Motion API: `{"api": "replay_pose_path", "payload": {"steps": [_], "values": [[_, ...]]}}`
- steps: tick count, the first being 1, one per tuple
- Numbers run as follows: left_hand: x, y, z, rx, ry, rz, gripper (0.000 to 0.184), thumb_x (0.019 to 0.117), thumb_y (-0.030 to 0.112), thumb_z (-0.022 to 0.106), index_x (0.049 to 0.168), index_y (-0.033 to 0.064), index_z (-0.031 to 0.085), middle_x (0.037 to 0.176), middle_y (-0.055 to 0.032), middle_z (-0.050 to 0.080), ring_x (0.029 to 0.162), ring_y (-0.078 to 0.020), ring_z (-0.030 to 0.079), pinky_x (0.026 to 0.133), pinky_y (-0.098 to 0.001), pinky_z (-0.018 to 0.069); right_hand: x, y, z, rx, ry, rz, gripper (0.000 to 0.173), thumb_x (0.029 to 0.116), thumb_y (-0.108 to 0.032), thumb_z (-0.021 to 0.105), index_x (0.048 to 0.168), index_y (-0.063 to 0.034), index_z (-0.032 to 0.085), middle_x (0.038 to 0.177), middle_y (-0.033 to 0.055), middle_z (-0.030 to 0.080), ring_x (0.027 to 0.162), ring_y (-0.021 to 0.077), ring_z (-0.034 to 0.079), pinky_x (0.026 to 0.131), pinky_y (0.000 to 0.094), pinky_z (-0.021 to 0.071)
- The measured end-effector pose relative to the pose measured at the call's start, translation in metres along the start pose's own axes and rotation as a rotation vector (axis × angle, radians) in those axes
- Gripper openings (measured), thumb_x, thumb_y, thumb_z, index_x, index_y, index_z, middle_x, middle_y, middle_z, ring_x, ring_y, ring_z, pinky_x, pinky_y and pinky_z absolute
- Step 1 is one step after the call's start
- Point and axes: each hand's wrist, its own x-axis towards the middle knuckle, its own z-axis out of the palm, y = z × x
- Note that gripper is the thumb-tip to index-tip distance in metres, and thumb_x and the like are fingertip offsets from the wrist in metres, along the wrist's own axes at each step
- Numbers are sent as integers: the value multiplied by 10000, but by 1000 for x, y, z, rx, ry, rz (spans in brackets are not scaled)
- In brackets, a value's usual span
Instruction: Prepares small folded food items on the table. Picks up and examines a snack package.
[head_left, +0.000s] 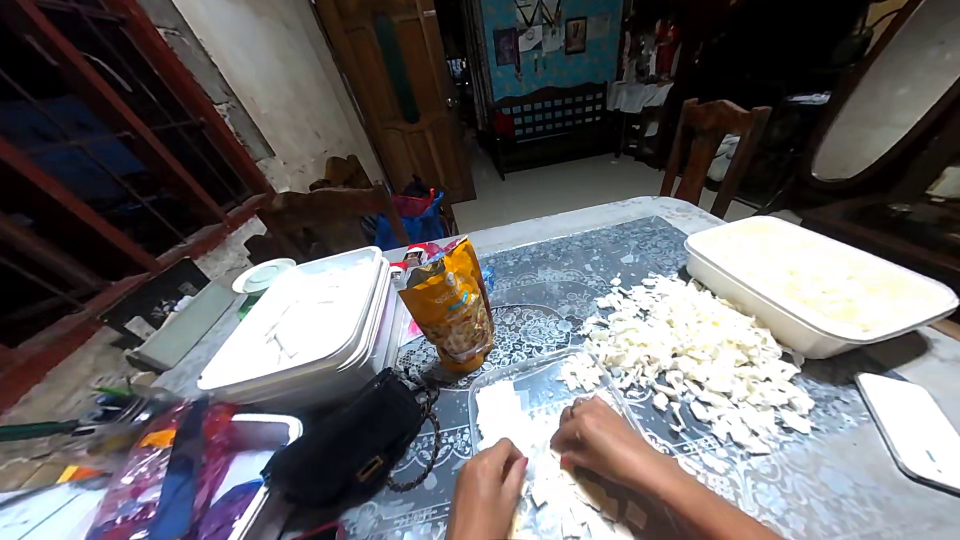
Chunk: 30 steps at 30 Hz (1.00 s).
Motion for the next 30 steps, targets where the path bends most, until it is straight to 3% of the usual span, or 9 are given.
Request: {"api": "replay_pose_path", "payload": {"steps": [3,7,11,13,16,20,23,25,30], "values": [[4,1,-8,-145,26,-122,196,1000,138,609,1048,-33,691,833,-133,716,760,-258,705,748,-463,575,1,-3,5,-27,23,-10,197,981,-150,653,1044,-18,785,1066,222,719,1086,407,640,990,539,457],[8,-5,-6,-447,134,-193,185,1016,151,536,1091,-1,608,638,15,544,559,-70,514,584,-282,464,-1,-7,4,171,245,26,225,1001,-123,612,1058,43,753,1033,241,714,1040,388,673,955,505,516],[6,3,-1,-680,135,-215,147,1044,115,494,1114,-9,534,679,16,598,581,-31,568,602,-229,501,0,-15,4,733,265,100,175,971,-121,649,1073,19,676,890,37,685,769,57,631,755,249,536],[4,7,4,-714,132,-210,131,1045,102,481,1105,-6,526,658,30,576,566,-24,551,589,-215,485,1,-19,12,817,218,115,159,955,-108,665,1051,19,666,818,6,668,695,25,601,694,231,519],[1,17,4,-785,112,-234,117,1022,49,531,1122,-7,508,718,-11,682,641,-69,682,656,-251,576,0,-23,19,680,221,118,184,962,-147,668,1049,15,680,853,53,667,729,70,603,713,262,513],[1,20,1,-798,118,-233,333,900,-32,691,1201,-28,549,846,-61,749,730,-100,721,718,-276,598,2,-18,23,669,360,-38,171,927,-90,701,1039,35,733,1221,186,659,1080,183,640,904,304,538],[0,18,-3,-758,115,-175,261,892,-22,688,1153,-32,675,922,-58,744,760,-81,718,736,-261,611,2,-21,16,921,394,-6,142,971,-72,612,1078,14,649,982,27,688,863,58,667,782,248,568],[0,14,-1,-742,105,-137,136,873,-31,668,1003,-6,699,901,-18,730,731,-38,687,698,-219,590,2,-22,18,858,402,-43,164,982,-103,603,1091,18,626,942,29,691,834,63,664,778,251,557],[4,11,-4,-946,1,-251,86,875,-23,681,942,3,634,929,-49,703,757,-103,696,704,-273,609,5,-17,32,313,441,-328,189,916,-145,706,981,32,708,1072,204,716,1088,360,666,963,493,517]]}}
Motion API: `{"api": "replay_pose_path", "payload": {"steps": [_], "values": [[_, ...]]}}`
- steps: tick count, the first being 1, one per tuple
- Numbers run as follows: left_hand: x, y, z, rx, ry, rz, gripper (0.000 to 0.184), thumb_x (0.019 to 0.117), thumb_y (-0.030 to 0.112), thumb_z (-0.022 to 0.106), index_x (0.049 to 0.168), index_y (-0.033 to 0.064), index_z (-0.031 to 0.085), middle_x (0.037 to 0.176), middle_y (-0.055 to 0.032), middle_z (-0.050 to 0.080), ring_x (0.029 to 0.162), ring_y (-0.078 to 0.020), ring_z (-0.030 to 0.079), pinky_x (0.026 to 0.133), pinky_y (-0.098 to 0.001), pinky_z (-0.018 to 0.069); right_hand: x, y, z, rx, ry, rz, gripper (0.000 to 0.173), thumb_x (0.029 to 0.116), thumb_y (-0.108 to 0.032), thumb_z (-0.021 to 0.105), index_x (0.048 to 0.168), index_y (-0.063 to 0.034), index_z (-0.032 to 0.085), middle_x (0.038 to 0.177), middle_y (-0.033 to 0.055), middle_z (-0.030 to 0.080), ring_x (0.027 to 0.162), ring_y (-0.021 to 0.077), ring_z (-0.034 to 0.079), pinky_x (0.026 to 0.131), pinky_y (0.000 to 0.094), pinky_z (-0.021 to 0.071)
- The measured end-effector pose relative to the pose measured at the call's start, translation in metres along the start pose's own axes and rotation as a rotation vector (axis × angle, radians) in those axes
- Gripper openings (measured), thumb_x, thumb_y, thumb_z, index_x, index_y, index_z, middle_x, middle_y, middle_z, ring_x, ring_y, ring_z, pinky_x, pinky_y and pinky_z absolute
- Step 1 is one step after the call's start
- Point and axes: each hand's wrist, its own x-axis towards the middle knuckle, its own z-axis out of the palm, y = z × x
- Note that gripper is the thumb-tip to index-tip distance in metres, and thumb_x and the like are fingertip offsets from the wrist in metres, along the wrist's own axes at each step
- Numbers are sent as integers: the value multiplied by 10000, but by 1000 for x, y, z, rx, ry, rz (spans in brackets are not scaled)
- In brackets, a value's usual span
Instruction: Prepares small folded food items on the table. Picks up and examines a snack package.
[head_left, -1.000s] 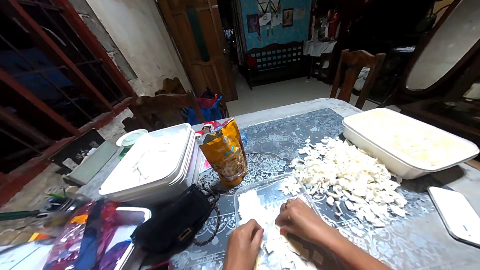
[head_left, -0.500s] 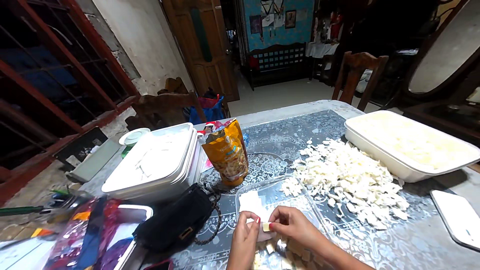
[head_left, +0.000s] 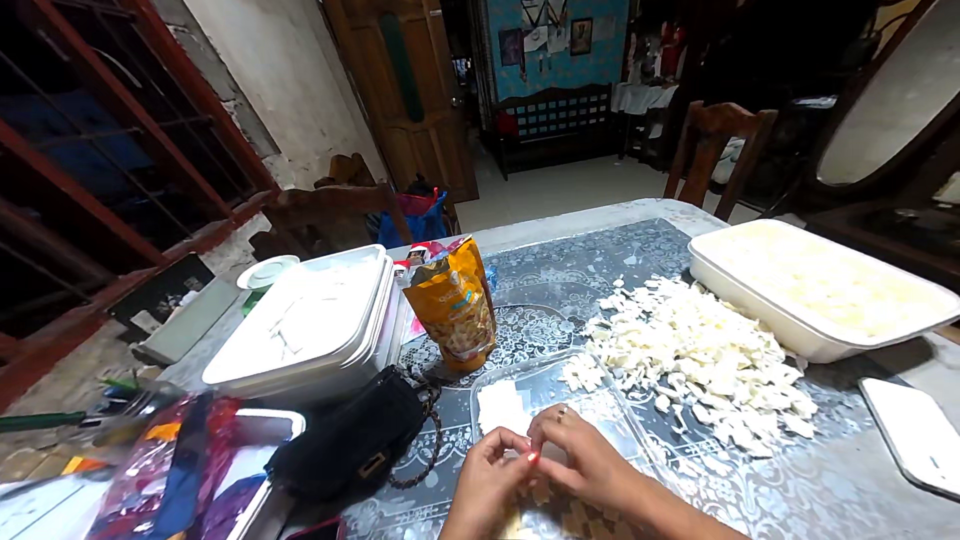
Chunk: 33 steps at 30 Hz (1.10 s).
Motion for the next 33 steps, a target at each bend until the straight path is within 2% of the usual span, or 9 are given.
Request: {"api": "replay_pose_path", "payload": {"steps": [4,7,10,13,17,21,27,30,33], "values": [[1,9,-1,-148,52,-139,169,976,-54,541,1120,-23,623,869,-50,723,742,-124,714,720,-289,614,1,8,-1,-4,54,-90,227,892,-242,770,944,-23,741,1100,169,712,1091,297,661,958,429,527],[-2,15,3,-95,17,-135,215,991,-50,531,1173,-54,643,980,-74,736,813,-129,734,783,-286,623,1,2,-3,186,124,194,190,894,-136,746,909,50,713,927,119,711,842,126,671,784,267,552],[-4,4,6,150,47,71,196,890,20,694,1075,-43,682,945,-62,722,784,-91,706,730,-258,604,3,-4,-7,302,112,420,173,921,-141,718,980,10,657,807,14,664,684,18,592,673,203,504],[-3,-4,3,285,123,171,86,894,31,692,968,-9,713,871,-36,725,740,-64,694,696,-242,594,5,-3,-15,297,14,480,296,994,-113,613,1251,26,656,926,105,691,766,114,640,762,296,551],[0,4,-1,30,88,37,138,813,-108,696,904,-6,678,845,-43,740,766,-99,712,742,-263,601,5,-1,-18,154,-12,474,190,976,-141,664,1033,33,713,878,103,703,768,122,649,760,302,540],[3,2,2,-206,150,9,242,774,-177,675,906,17,616,839,-56,731,738,-118,710,703,-270,606,2,-10,-12,76,-135,239,188,954,-112,677,973,66,734,933,206,721,909,317,693,869,469,539],[2,-4,0,-155,25,41,201,793,-119,677,856,58,605,821,-14,724,708,-90,696,680,-253,598,2,-2,-7,357,120,277,181,957,-139,642,974,19,728,943,51,708,915,60,641,854,256,517],[3,-3,-3,-152,31,107,207,785,-119,687,840,67,612,839,-20,740,725,-100,709,705,-259,603,2,-3,-14,144,7,283,211,966,-147,655,987,44,741,967,157,730,981,263,672,929,436,507],[6,0,-6,-63,125,111,166,807,-114,672,850,35,610,816,-29,726,704,-103,702,686,-264,607,-3,-6,3,-123,-30,-48,154,943,-133,672,925,-3,751,906,146,742,960,335,703,915,532,507]]}}
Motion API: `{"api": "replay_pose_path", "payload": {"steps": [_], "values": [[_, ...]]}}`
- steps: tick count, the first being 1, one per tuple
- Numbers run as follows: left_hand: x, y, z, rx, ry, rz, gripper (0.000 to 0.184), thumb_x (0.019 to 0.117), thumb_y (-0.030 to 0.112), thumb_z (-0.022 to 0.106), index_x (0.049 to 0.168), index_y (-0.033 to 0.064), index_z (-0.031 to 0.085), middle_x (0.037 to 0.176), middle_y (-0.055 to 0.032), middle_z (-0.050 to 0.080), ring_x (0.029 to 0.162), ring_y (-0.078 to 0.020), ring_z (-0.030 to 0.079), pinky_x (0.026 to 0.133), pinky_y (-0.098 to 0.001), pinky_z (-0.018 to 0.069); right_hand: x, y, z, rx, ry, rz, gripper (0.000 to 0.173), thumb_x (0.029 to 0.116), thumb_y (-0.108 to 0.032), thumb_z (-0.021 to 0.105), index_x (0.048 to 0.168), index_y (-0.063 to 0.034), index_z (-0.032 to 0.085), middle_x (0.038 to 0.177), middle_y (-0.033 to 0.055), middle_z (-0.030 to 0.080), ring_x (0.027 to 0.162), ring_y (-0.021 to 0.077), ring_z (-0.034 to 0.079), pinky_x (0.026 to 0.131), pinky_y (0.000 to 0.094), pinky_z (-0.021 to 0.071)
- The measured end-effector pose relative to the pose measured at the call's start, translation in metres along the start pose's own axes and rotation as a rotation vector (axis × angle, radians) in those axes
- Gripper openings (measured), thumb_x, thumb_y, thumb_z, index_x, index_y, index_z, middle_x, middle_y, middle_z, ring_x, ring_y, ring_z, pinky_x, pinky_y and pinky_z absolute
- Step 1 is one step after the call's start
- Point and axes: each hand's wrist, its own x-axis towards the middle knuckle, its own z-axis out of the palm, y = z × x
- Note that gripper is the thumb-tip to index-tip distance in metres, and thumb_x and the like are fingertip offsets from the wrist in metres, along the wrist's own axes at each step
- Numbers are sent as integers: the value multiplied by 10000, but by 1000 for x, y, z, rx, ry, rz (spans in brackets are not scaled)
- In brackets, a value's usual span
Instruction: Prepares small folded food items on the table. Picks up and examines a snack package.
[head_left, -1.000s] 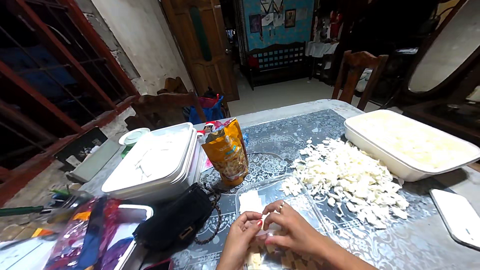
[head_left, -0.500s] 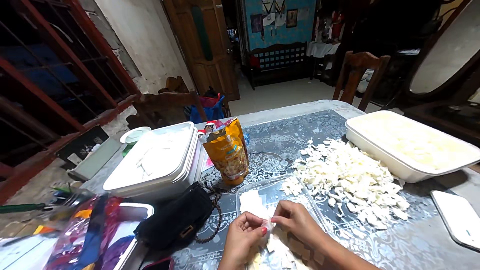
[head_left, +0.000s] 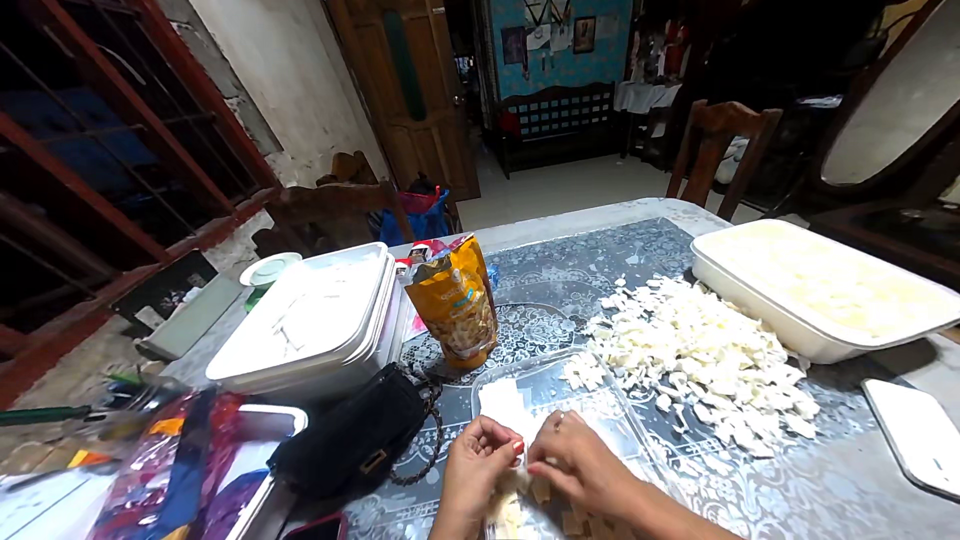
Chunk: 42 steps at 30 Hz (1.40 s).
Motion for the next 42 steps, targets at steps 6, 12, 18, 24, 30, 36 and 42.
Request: {"api": "replay_pose_path", "payload": {"steps": [6,12,18,24,30,36,42], "values": [[-8,-3,-2,931,-242,273,295,887,66,709,1157,-50,718,1121,-216,711,1032,-349,700,924,-501,565,4,13,-9,-714,412,-188,146,927,-160,594,798,-163,661,871,-2,734,958,207,693,969,440,467],[-13,-19,5,1166,-250,398,162,895,11,635,982,-28,766,1007,-186,736,986,-373,707,857,-479,581,3,33,-65,-725,304,291,60,825,40,712,852,-8,737,919,214,724,967,453,691,863,650,489],[-9,-15,0,1032,-137,308,154,938,84,631,946,-30,736,847,-170,724,819,-336,728,768,-515,587,8,18,-52,-216,-471,372,167,925,-152,723,1024,-31,781,1056,207,727,1065,405,652,991,599,419],[-2,1,-7,689,-5,122,213,1018,150,555,1100,-27,642,719,-61,647,635,-161,613,639,-368,524,11,9,-50,-98,-455,461,206,957,-126,693,1033,63,721,1065,257,687,1079,419,640,964,560,479],[-6,-4,2,375,-17,57,196,1046,139,486,1148,-18,545,753,-31,685,654,-83,661,645,-273,552,8,4,-36,404,-81,497,204,970,-107,656,1121,27,684,950,78,700,817,89,645,788,271,540],[-13,-7,15,275,-5,31,172,974,68,608,1107,-3,524,708,3,660,623,-53,638,632,-242,541,6,-8,-16,334,-32,532,188,958,-140,674,1061,15,699,917,91,688,786,112,624,743,287,516],[-13,1,15,187,-17,29,267,906,-25,679,1173,-41,679,933,-63,755,788,-85,727,768,-260,613,8,-1,-18,638,150,502,138,960,-67,623,1058,21,663,1003,43,683,880,73,668,779,256,572]]}}
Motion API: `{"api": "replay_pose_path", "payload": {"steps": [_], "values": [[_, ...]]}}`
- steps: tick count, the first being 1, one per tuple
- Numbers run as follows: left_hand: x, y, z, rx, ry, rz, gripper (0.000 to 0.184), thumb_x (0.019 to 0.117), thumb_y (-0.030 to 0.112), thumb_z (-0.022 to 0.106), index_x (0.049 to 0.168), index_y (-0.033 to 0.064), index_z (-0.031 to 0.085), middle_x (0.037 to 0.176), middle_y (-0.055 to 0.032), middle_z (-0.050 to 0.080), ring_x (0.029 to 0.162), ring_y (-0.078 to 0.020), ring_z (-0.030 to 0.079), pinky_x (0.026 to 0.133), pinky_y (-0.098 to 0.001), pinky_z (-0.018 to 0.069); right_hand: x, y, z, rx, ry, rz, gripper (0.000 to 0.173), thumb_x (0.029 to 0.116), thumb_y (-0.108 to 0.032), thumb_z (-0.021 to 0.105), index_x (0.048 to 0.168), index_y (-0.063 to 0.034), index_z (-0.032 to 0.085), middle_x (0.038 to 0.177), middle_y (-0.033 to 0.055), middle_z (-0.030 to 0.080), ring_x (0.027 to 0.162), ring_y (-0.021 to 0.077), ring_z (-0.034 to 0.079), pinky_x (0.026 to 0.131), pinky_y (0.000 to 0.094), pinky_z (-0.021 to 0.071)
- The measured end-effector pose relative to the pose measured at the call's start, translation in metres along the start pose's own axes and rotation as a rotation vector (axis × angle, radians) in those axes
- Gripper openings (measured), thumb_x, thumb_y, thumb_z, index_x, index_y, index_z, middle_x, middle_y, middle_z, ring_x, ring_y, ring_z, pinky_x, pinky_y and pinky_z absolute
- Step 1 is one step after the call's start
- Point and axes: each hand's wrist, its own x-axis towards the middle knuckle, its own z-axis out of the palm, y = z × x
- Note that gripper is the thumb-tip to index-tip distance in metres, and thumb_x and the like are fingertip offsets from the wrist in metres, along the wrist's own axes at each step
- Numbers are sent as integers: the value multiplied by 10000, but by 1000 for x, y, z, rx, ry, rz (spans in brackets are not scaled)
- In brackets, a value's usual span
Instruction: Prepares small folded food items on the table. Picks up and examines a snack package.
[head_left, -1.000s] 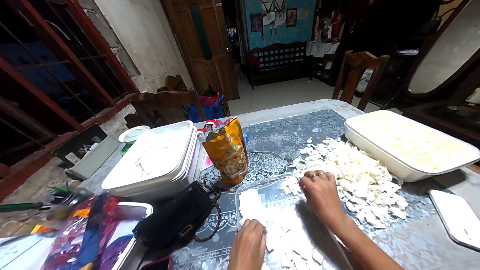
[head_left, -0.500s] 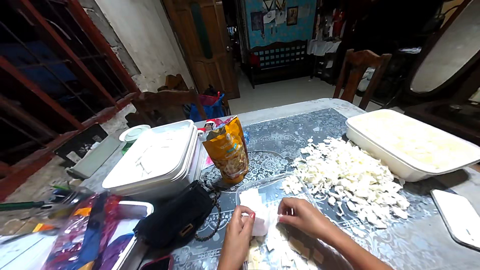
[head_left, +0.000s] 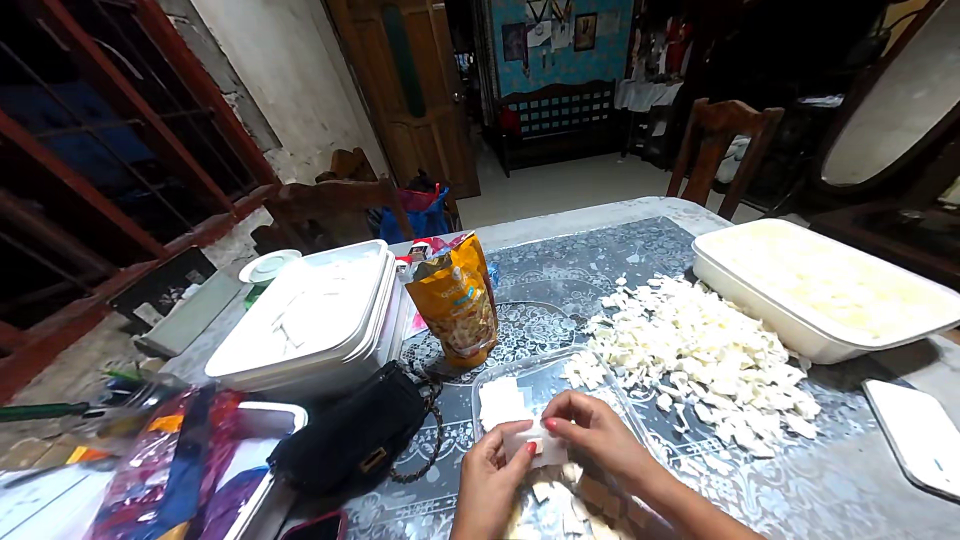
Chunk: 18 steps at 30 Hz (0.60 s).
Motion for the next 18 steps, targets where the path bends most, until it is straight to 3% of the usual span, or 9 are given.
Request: {"api": "replay_pose_path", "payload": {"steps": [2,3,6,8,10,13,16,18], "values": [[1,-1,-2,-5,-25,0,157,896,-44,660,1041,-19,718,922,-33,747,766,-56,709,736,-235,605,0,-3,1,-7,-1,-2,141,984,-95,600,1086,-2,625,935,8,695,810,50,667,749,238,562],[1,-1,-2,-21,-37,-12,132,879,-67,658,988,-11,708,902,-20,738,742,-50,700,712,-228,603,-1,0,3,-89,-16,-55,167,981,-98,612,1095,22,631,949,41,699,824,71,668,768,252,559],[4,-1,-4,-112,-73,-131,124,837,-68,714,927,3,668,846,-25,719,690,-83,692,678,-251,603,-5,8,7,-431,-99,-272,188,948,-91,648,1049,59,699,1045,192,717,1015,299,684,918,443,539],[6,2,-6,-215,-77,-238,78,908,-36,653,963,13,627,823,-36,723,703,-106,706,691,-275,610,-2,16,7,-552,-137,-458,227,909,-193,729,970,25,718,1083,204,716,1095,368,665,958,501,524],[8,4,-8,-304,-69,-289,122,987,-31,548,1081,-16,624,858,-55,730,740,-121,719,712,-283,617,1,19,4,-537,-143,-526,259,900,-270,758,940,-16,727,1093,176,710,1102,332,649,960,463,512],[7,11,-6,-292,-75,-305,201,1008,-42,507,1162,-55,636,938,-70,729,775,-120,723,758,-274,619,0,16,3,-346,-56,-337,191,890,-155,753,911,34,730,993,143,718,960,181,677,871,312,541],[2,6,-2,-109,-100,-137,161,934,-10,634,1084,-48,675,937,-59,737,786,-110,727,749,-277,621,-1,8,4,-229,9,-72,172,905,-148,734,950,8,679,782,8,653,667,13,578,649,192,492],[1,-4,-1,40,-46,-13,129,882,24,710,1001,-20,695,890,-41,725,740,-82,700,699,-256,604,0,7,1,-208,-36,-6,207,941,-129,684,1086,19,681,804,27,651,655,39,563,644,225,492]]}}
